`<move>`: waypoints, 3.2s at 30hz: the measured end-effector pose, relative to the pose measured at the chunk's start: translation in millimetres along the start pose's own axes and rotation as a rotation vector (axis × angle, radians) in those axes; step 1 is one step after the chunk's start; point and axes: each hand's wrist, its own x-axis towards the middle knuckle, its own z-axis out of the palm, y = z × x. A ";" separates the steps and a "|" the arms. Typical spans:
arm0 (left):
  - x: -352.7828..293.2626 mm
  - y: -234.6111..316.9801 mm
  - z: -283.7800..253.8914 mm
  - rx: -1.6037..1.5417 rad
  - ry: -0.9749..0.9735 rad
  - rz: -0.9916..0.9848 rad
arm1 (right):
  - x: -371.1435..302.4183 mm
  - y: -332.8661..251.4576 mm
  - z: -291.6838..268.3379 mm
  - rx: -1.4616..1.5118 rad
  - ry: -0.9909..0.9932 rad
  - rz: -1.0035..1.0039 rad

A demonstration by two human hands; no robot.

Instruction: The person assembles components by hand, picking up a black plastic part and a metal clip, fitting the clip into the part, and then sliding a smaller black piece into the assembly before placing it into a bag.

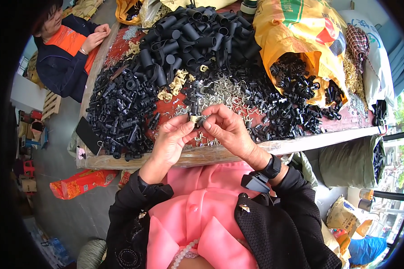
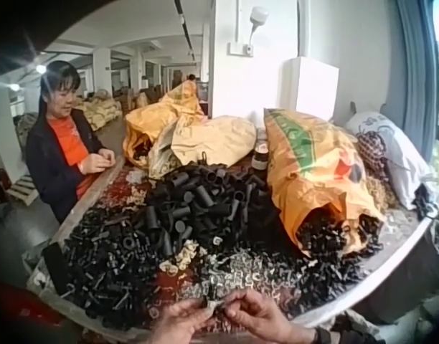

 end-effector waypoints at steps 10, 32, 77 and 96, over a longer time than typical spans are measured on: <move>3.6 2.0 -1.4 0.071 -0.085 -0.089 | 2.1 -14.5 -3.5 -0.324 0.021 -0.023; 27.0 5.8 -2.4 0.180 -0.203 -0.044 | 52.6 -7.1 -66.2 -1.196 0.455 -0.619; 23.7 16.7 -9.5 0.196 -0.117 0.031 | 21.2 18.5 -51.7 0.925 -0.016 0.462; 9.4 17.0 1.2 0.466 -0.232 -0.056 | 16.5 -37.1 -20.6 -0.761 -0.285 0.090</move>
